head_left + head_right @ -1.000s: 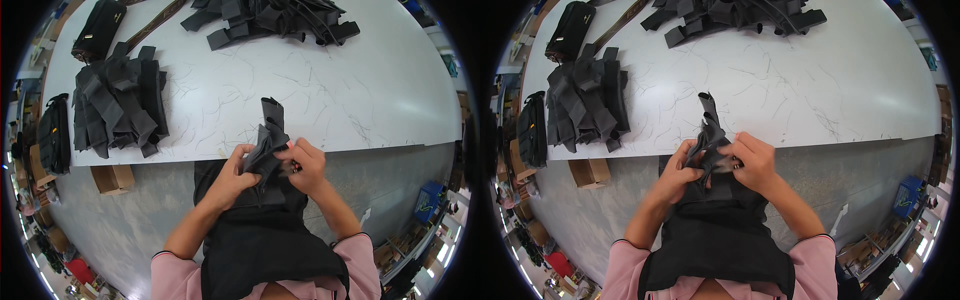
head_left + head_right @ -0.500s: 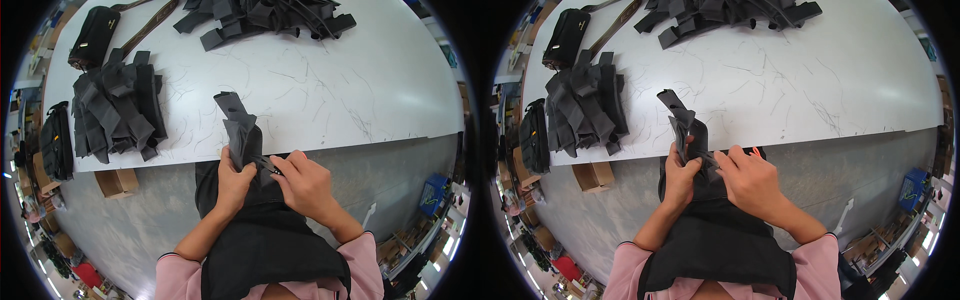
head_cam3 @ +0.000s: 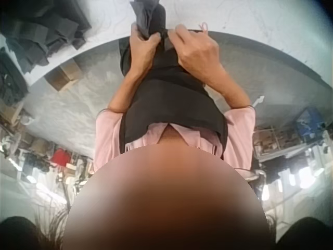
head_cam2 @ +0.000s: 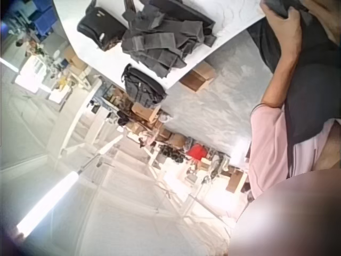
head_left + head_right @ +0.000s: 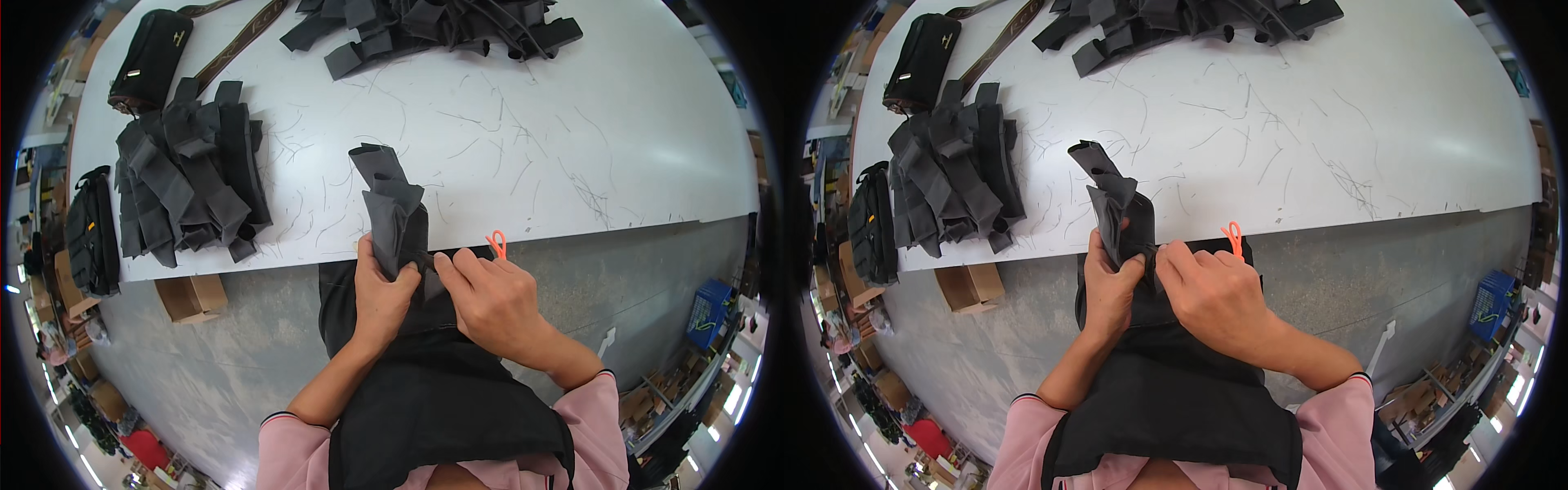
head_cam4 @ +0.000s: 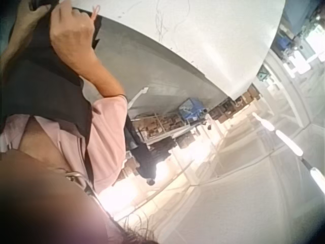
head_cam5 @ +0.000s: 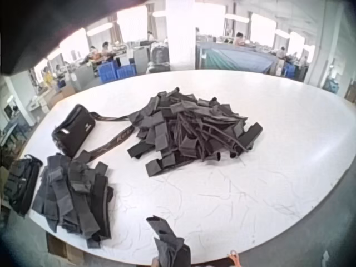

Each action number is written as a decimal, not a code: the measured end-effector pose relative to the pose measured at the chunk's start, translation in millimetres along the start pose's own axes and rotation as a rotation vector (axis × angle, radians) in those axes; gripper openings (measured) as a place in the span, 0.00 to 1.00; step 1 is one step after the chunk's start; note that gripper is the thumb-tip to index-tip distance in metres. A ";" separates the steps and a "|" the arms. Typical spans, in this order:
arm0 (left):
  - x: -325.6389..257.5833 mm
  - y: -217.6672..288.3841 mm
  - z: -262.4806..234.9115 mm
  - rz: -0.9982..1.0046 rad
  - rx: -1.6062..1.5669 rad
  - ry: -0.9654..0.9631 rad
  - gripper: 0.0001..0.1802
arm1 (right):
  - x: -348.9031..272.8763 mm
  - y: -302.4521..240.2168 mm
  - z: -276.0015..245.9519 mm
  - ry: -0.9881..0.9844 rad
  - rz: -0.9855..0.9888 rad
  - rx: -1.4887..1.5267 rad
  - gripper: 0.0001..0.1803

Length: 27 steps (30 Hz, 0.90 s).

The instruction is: Cutting and trimming fabric strips with small shears at a workbench.

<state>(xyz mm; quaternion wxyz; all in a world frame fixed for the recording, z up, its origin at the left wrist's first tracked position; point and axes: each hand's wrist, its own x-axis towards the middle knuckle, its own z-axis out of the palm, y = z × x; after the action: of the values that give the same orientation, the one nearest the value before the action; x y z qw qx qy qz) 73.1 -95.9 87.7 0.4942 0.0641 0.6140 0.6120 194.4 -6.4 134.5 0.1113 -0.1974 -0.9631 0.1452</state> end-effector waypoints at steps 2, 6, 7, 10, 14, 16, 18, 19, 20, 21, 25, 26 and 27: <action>1.7 -2.1 -0.6 0.003 -0.005 -0.002 0.28 | -0.3 0.7 1.2 0.011 0.014 0.023 0.14; 3.1 0.0 -2.7 -0.003 0.014 -0.035 0.28 | -0.1 4.1 -1.5 0.015 0.177 0.259 0.09; 4.4 -1.2 -5.6 0.000 0.013 -0.032 0.28 | -0.5 5.4 -1.0 0.016 0.173 0.259 0.09; 8.6 -3.0 -10.2 -0.064 -0.056 -0.089 0.28 | -0.1 10.2 13.0 0.131 0.419 0.721 0.10; 13.4 1.7 -8.5 -0.195 -0.370 -0.165 0.23 | 4.0 3.0 38.0 0.200 0.603 1.166 0.13; 17.9 3.2 -15.4 -0.148 -0.392 -0.282 0.25 | 16.6 -7.6 36.0 0.365 0.408 1.080 0.14; 22.7 4.5 -17.8 -0.095 -0.362 -0.285 0.28 | 10.9 -12.5 54.9 0.322 0.507 1.215 0.14; 21.1 7.3 -18.7 -0.086 -0.317 -0.273 0.30 | 5.3 -17.0 61.3 0.269 0.608 1.346 0.15; 19.9 10.0 -19.3 -0.077 -0.272 -0.261 0.32 | -0.7 -20.7 60.8 0.263 0.602 1.352 0.15; 20.3 12.9 -19.3 -0.073 -0.272 -0.254 0.32 | -8.7 -23.0 59.0 0.231 0.583 1.297 0.15; 30.1 14.7 -23.9 -0.125 -0.536 -0.332 0.32 | -17.7 -25.5 58.5 0.273 0.518 1.040 0.15; 32.0 13.5 -24.8 -0.131 -0.609 -0.349 0.31 | -18.0 -23.6 56.7 0.315 0.459 0.890 0.15; 33.1 14.1 -25.2 -0.128 -0.610 -0.345 0.31 | -19.4 -21.9 55.4 0.332 0.435 0.812 0.15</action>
<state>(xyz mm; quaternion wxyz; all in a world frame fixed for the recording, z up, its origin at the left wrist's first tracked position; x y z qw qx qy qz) 31.7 -87.2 75.7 0.6243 -0.0224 0.3132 0.7153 189.2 -46.8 86.8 0.2986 -0.3552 -0.7342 0.4956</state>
